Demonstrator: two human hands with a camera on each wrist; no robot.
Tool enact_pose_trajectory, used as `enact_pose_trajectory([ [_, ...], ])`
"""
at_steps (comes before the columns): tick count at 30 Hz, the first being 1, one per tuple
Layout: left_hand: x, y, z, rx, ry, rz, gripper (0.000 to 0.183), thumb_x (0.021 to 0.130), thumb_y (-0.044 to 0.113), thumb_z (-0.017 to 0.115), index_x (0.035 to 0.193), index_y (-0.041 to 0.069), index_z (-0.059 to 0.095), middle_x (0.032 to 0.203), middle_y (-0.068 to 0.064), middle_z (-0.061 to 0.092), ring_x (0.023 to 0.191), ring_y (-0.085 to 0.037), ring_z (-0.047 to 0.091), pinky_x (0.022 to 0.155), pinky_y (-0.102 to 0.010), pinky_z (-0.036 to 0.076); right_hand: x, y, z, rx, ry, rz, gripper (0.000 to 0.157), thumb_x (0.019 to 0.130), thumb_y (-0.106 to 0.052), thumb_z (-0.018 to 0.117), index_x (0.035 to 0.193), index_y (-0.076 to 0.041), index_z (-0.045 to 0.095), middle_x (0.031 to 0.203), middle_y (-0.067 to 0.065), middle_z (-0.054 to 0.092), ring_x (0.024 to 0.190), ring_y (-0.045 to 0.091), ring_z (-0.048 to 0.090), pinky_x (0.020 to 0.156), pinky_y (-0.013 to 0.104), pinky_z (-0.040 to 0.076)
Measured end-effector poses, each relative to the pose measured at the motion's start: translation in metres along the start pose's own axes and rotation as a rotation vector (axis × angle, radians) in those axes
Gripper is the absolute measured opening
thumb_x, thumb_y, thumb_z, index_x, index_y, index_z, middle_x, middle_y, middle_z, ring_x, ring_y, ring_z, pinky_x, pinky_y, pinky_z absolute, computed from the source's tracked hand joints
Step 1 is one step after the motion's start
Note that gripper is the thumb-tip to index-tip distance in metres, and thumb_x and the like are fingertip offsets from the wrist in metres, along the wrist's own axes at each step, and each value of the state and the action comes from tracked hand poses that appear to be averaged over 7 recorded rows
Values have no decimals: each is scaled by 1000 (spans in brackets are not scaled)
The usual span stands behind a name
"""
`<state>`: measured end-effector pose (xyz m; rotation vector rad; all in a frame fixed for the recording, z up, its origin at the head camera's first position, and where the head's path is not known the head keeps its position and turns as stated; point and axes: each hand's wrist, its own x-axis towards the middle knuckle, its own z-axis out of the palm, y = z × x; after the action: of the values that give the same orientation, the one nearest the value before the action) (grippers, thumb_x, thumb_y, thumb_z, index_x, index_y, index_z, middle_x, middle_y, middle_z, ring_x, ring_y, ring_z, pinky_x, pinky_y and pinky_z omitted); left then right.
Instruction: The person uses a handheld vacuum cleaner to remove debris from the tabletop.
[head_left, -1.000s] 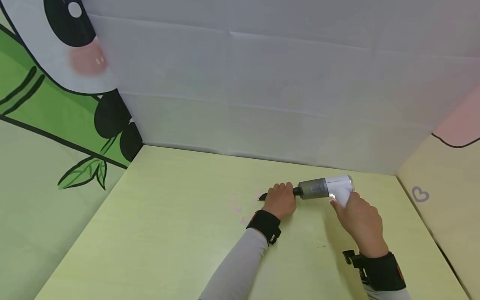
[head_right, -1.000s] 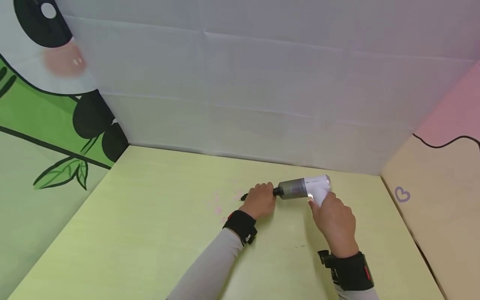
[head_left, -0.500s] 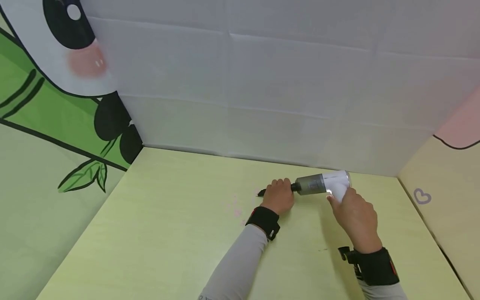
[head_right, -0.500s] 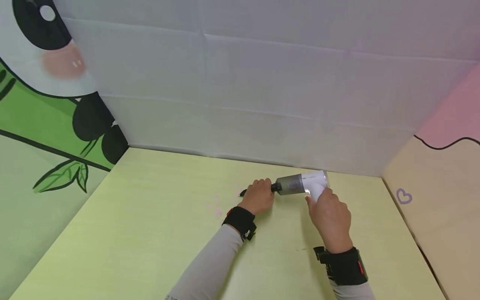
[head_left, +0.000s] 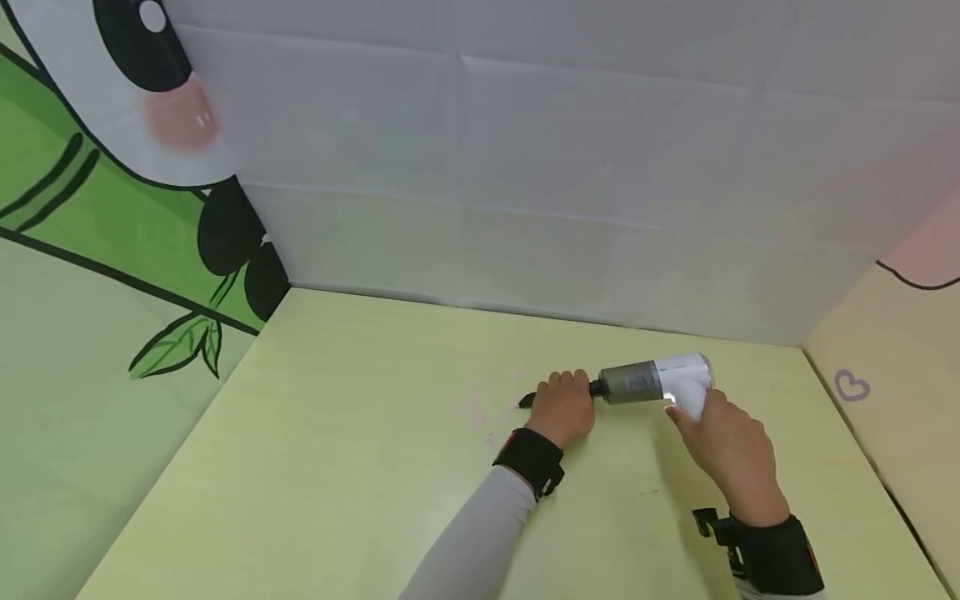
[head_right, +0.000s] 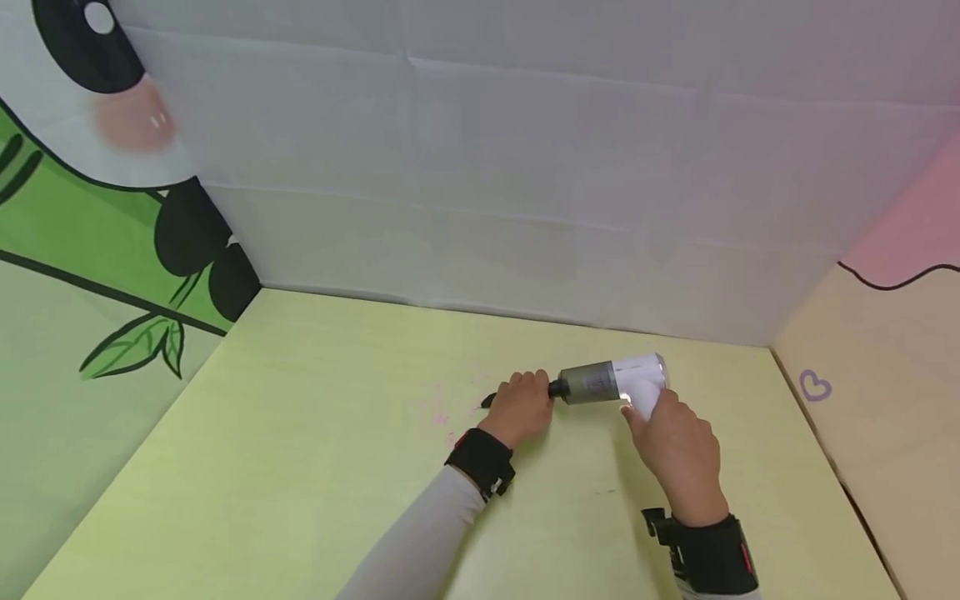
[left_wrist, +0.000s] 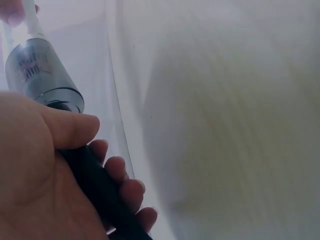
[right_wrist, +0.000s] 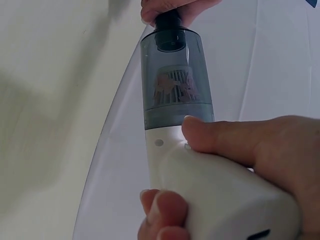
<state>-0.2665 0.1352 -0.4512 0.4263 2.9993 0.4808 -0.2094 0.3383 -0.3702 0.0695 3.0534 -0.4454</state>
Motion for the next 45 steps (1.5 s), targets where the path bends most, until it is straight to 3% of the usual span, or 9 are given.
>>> enact_pose_trajectory([
  [6, -16, 6, -2, 17, 15, 1, 15, 107, 21, 46, 107, 9, 55, 94, -8, 56, 88, -24, 49, 81, -36, 45, -11, 4, 1, 7, -4, -6, 60, 100, -45, 59, 105, 14, 47, 72, 13, 53, 58, 26, 51, 47, 36, 39],
  [16, -43, 14, -2, 63, 102, 35, 12, 105, 17, 49, 100, 7, 55, 83, -6, 52, 76, -21, 44, 72, -33, 42, -30, 9, 1, 7, 4, -32, 56, 100, -44, 60, 101, 11, 48, 70, 10, 53, 57, 25, 50, 47, 36, 37],
  [26, -53, 13, 6, 110, 156, 58, 11, 103, 16, 53, 95, 8, 54, 79, -5, 51, 72, -20, 43, 68, -31, 41, -34, 15, 9, 9, -29, -31, 56, 100, -45, 59, 102, 10, 49, 70, 8, 52, 58, 24, 49, 48, 35, 36],
  [32, -56, 10, 17, 189, 309, 82, 15, 104, 22, 57, 96, 10, 53, 79, -4, 48, 71, -18, 37, 65, -31, 36, -30, 20, 13, 19, 3, -70, 56, 100, -46, 59, 101, 9, 50, 70, 7, 51, 59, 23, 49, 49, 35, 36],
  [38, -48, 7, 29, 241, 481, 84, 32, 97, 41, 68, 94, 13, 53, 78, -1, 48, 73, -17, 46, 63, -30, 39, -20, 31, 15, 37, 31, -83, 57, 101, -47, 58, 99, 9, 49, 69, 8, 51, 58, 23, 48, 49, 36, 35],
  [41, -41, 6, 33, 211, 470, 72, 36, 96, 45, 67, 90, 13, 51, 77, -1, 48, 76, -19, 52, 69, -32, 45, -14, 36, 17, 39, 42, -93, 58, 101, -48, 58, 100, 10, 48, 69, 8, 51, 57, 23, 49, 48, 36, 36],
  [45, -33, 6, 35, 128, 368, 48, 35, 99, 44, 63, 91, 12, 51, 83, -4, 54, 90, -27, 59, 91, -49, 51, -6, 43, 21, 51, 42, -101, 57, 101, -48, 58, 98, 8, 48, 68, 8, 50, 57, 23, 48, 48, 36, 35],
])
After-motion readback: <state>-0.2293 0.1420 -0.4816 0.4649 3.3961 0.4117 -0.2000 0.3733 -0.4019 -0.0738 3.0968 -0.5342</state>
